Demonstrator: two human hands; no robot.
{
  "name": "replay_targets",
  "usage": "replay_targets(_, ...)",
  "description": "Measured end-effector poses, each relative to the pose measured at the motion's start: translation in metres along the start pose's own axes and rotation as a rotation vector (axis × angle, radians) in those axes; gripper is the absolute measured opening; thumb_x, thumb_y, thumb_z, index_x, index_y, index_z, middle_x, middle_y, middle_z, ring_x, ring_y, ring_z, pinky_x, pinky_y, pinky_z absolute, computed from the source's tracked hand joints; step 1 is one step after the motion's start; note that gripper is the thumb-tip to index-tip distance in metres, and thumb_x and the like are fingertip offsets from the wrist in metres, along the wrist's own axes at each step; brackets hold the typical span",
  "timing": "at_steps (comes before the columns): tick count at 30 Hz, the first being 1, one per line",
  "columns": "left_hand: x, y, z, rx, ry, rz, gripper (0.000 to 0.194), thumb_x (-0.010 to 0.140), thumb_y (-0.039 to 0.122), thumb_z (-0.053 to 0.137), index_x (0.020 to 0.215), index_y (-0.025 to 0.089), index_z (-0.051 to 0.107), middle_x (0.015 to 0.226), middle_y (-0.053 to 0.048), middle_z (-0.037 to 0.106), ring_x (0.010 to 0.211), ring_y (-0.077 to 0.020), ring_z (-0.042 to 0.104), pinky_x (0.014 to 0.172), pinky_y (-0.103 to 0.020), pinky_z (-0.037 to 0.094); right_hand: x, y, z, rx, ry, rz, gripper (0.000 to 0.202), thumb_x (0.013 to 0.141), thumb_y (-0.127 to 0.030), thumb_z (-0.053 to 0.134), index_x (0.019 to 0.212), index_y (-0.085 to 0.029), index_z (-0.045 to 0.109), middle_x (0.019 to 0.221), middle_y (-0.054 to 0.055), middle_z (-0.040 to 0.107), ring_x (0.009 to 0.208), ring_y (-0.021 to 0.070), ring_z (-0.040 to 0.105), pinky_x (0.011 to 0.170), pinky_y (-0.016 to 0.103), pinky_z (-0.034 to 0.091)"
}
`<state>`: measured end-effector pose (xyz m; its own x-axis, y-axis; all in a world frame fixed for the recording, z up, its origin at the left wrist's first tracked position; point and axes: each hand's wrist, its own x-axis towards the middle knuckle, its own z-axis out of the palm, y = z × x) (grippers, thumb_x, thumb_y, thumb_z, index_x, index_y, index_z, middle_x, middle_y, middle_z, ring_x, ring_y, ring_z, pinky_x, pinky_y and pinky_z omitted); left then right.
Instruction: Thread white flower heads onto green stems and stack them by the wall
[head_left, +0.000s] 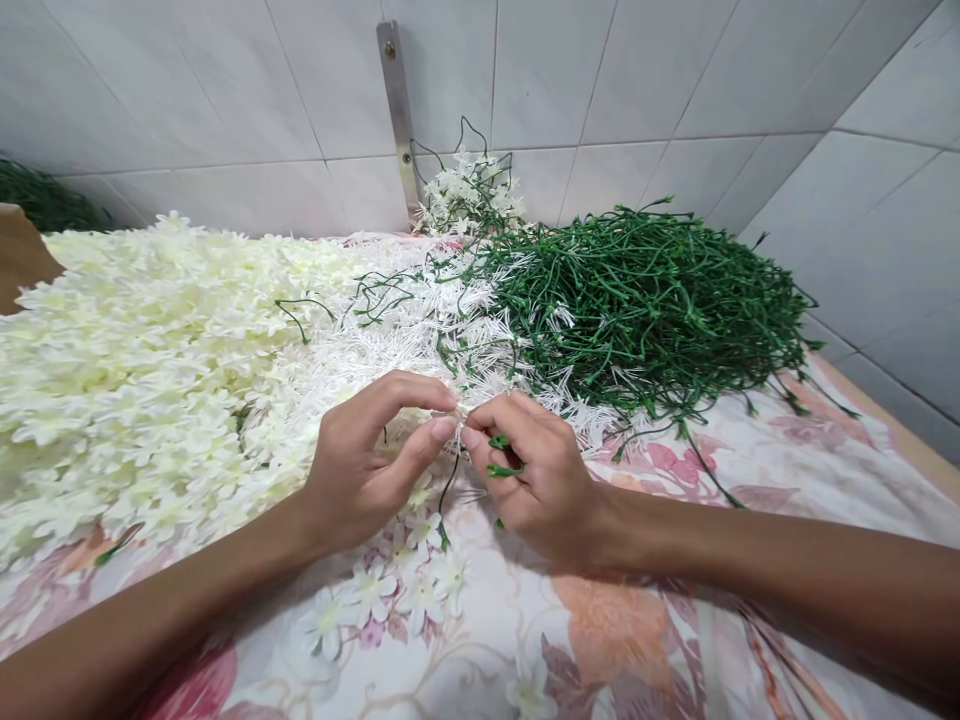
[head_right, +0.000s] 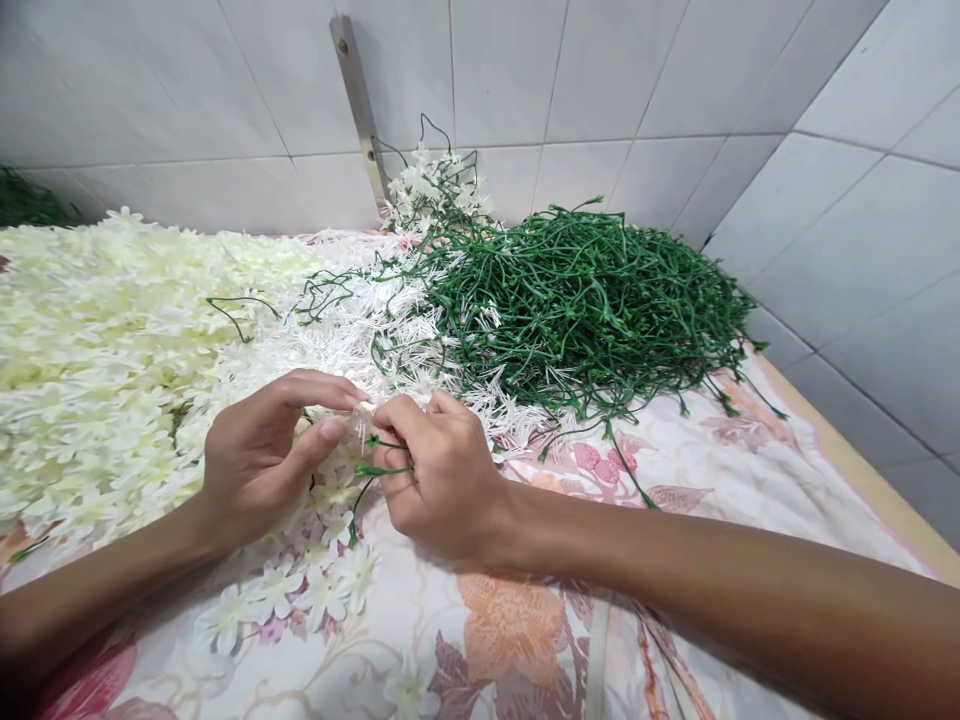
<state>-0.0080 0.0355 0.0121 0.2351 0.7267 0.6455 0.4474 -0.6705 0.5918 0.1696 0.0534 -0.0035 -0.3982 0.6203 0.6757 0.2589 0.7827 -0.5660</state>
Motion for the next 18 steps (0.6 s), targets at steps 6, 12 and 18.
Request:
replay_targets(6, 0.0019, 0.0002, -0.0003, 0.029, 0.018, -0.051, 0.012, 0.091, 0.011, 0.056, 0.095, 0.02, 0.063, 0.088, -0.001, 0.068, 0.085, -0.0122, 0.064, 0.076, -0.024, 0.049, 0.0, -0.0011, -0.001, 0.006, -0.002, 0.031, 0.013, 0.079, -0.008, 0.045, 0.074, -0.02, 0.047, 0.062, -0.005, 0.041, 0.054, 0.0113, 0.037, 0.055, 0.026, 0.031)
replay_targets(12, 0.0019, -0.0002, -0.0002, 0.059, 0.027, -0.071, 0.012, 0.09, 0.012, 0.058, 0.096, 0.021, 0.064, 0.088, 0.001, 0.07, 0.083, -0.0105, 0.065, 0.075, -0.022, 0.049, 0.0007, -0.0019, -0.0011, -0.002, -0.003, 0.055, 0.014, 0.077, -0.008, 0.044, 0.073, -0.021, 0.044, 0.061, -0.005, 0.041, 0.053, 0.0114, 0.036, 0.056, 0.027, 0.031)
replay_targets(18, 0.0024, 0.0012, 0.0006, 0.059, 0.024, -0.073, 0.014, 0.089, 0.01, 0.058, 0.096, 0.021, 0.064, 0.088, 0.001, 0.07, 0.083, -0.0107, 0.065, 0.075, -0.022, 0.05, 0.0003, -0.0013, -0.0008, -0.003, -0.007, 0.055, 0.013, 0.074, -0.009, 0.044, 0.07, -0.021, 0.041, 0.06, -0.005, 0.041, 0.053, 0.0117, 0.036, 0.057, 0.027, 0.031)
